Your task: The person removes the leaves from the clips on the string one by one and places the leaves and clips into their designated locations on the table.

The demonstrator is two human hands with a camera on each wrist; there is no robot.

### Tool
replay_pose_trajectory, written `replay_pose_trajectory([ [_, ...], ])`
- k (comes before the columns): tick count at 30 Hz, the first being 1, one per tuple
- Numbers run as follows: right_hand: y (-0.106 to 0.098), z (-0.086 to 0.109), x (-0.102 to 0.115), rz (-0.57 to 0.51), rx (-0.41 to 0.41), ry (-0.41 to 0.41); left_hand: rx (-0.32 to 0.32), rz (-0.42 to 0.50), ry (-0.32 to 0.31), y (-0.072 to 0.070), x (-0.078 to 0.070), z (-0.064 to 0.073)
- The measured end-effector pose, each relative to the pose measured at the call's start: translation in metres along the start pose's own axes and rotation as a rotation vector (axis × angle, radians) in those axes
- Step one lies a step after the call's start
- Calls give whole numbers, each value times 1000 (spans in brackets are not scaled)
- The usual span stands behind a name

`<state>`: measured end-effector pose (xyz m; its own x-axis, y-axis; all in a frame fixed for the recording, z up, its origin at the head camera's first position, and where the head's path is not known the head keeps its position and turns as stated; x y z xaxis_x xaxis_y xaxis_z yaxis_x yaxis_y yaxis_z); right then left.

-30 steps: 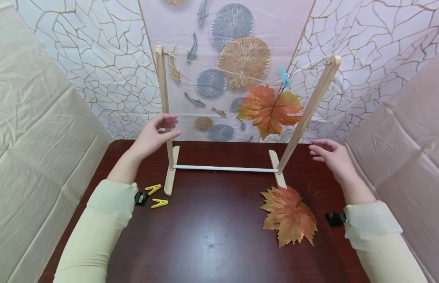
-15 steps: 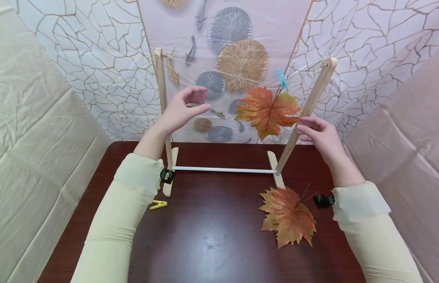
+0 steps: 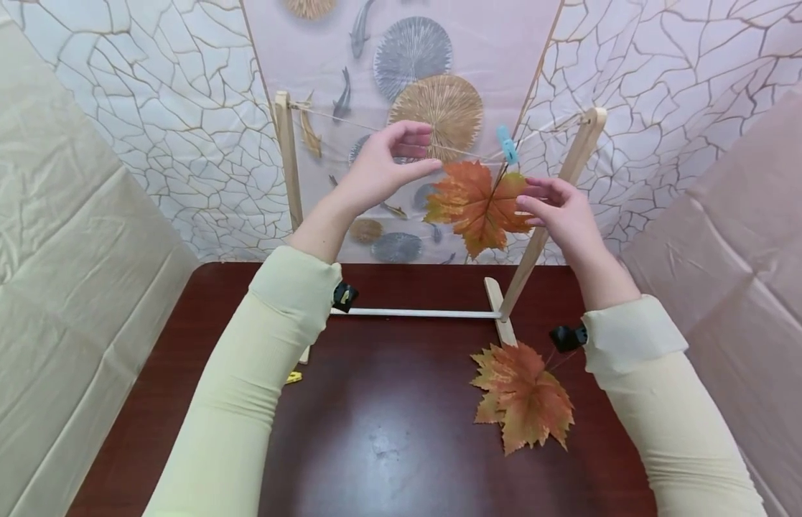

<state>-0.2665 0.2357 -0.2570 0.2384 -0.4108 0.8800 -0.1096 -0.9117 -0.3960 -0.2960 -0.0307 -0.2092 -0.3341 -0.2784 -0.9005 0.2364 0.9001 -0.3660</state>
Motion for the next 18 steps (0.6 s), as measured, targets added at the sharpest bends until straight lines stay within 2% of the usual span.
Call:
replay_pose_trajectory([
  [4, 7, -7, 9, 7, -7, 8, 11, -14, 4, 12, -10, -11],
  [11, 19, -20, 14, 93, -13, 50, 39, -21, -26, 33, -21, -32],
  [18, 25, -28, 12, 140, -40, -5, 59, -19, -35, 49, -30, -44],
])
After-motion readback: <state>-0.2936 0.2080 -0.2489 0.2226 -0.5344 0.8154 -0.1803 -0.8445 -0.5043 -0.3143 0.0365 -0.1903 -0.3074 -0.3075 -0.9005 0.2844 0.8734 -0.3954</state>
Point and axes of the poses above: each hand's wrist, its own z-axis away from the middle knuckle, its own y-axis out of the palm, x = y × z, the point moved 2 cm from there along -z, towards the middle knuckle, and after that the axes turned 6 degrees about -y, right-handed, at the moved point
